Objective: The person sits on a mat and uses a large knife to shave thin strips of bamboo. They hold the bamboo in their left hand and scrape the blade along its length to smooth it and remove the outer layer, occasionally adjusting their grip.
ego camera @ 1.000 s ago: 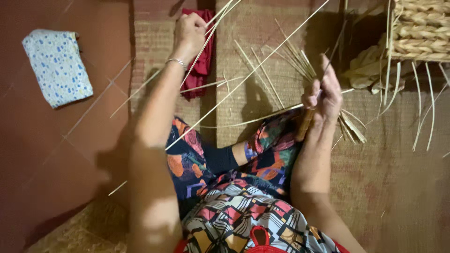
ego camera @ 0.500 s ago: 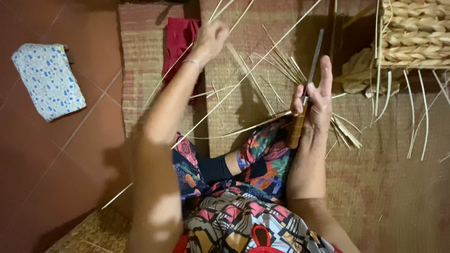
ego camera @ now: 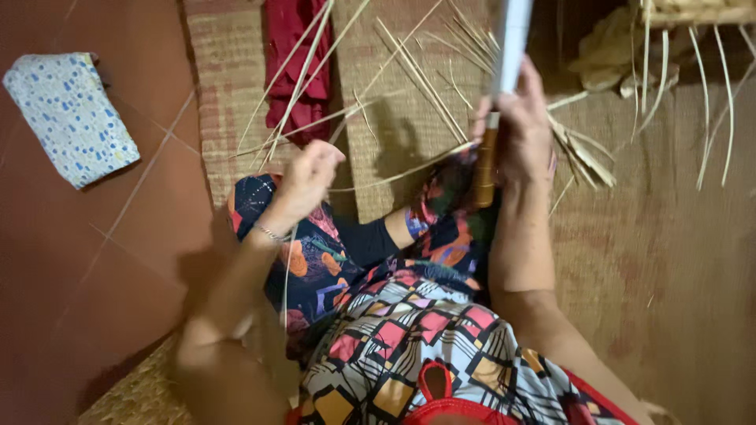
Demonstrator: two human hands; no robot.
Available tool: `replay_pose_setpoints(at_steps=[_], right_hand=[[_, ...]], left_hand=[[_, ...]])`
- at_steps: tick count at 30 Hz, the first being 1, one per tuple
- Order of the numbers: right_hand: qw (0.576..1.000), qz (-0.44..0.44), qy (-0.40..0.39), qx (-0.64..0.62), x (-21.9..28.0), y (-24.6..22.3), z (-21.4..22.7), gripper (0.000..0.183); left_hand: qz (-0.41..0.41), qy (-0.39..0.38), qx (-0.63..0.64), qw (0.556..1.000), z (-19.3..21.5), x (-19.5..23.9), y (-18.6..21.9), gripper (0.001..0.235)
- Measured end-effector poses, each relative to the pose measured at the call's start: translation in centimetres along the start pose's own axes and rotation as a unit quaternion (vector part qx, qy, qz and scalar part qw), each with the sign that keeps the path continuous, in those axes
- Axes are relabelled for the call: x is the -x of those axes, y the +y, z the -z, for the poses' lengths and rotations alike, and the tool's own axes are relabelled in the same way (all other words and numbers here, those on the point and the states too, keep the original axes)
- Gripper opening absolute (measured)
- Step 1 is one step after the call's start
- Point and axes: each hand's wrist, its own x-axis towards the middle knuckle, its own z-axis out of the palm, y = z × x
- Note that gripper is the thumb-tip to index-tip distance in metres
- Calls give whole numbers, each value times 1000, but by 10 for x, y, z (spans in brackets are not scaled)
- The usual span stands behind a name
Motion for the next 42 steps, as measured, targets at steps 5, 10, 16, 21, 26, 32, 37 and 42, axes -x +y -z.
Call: replay_pose_setpoints(at_steps=[5,10,16,21,26,32,37,42], right_hand=[[986,-128,-96,38,34,31,-61,68],[954,-169,-247,21,44,39,-103,59],[945,-177,-273,-22,57,27,-150,62],[947,-130,-294,3,60,21,-177,62],[949,-140,-278,41,67,16,-178,51],[950,-158,-263,54,67,21,-170,36],[961,-135,-238,37,59,21,-158,33],[971,-110,-207,46,52,12,-147,32]], left_hand=[[-27,61,16,998,42,35,30,22],[-74,163,51,983,74,49,50,15],[-177,196,-108,959,80,68,80,9],[-126,142,47,981,51,61,84,6],[-161,114,22,980,42,66,85,14],[-189,100,128,969,31,58,75,16],[-126,108,59,984,34,64,59,5],[-95,71,108,987,56,79,30,5]])
